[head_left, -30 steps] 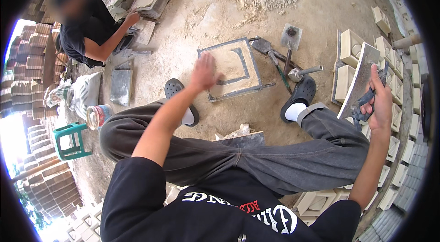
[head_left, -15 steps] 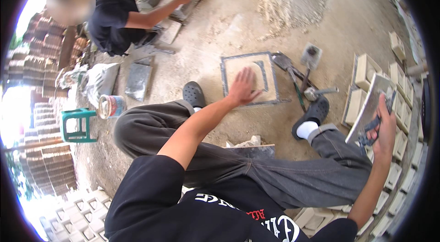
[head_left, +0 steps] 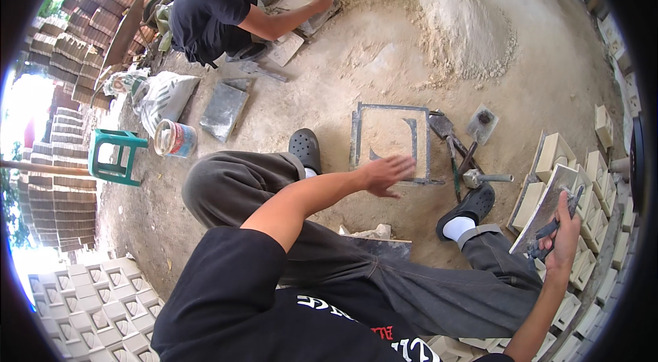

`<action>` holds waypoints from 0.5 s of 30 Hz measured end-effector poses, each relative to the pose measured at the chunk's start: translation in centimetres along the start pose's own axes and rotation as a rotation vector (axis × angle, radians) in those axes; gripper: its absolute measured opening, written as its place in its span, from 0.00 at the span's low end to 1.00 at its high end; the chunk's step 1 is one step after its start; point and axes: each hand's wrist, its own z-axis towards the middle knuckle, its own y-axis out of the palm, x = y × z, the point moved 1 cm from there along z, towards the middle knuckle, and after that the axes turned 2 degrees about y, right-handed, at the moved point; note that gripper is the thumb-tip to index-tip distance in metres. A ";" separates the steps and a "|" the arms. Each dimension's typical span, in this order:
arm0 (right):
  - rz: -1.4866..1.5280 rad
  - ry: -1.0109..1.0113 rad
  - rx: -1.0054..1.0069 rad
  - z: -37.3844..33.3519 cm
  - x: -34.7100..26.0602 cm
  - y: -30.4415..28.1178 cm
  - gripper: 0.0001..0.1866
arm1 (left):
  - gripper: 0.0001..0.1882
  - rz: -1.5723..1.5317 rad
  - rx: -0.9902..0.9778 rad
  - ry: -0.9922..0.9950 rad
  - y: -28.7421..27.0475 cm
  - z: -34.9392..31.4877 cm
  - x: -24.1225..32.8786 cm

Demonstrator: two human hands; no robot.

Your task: The person smooths sand into a square mold on the floor using a trowel, removes the outer frame, and then prepares the inner sections of a multi-part decorative stone mold by clearing debris and adjusting the metal components.

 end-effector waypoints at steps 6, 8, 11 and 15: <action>-0.063 0.032 0.001 0.6 0.8 0.5 0.26 | 0.44 -0.011 0.210 -0.146 -0.3 1.2 -0.3; -0.072 0.037 -0.021 0.5 0.8 1.4 0.25 | 0.45 0.006 0.349 -0.549 -0.4 1.8 -1.4; -0.088 0.041 -0.053 0.6 0.8 1.5 0.25 | 0.46 -0.004 0.254 -0.795 -1.3 2.7 -1.1; -0.127 0.074 -0.094 1.0 0.7 2.6 0.25 | 0.44 -0.118 0.119 0.083 0.8 1.9 2.3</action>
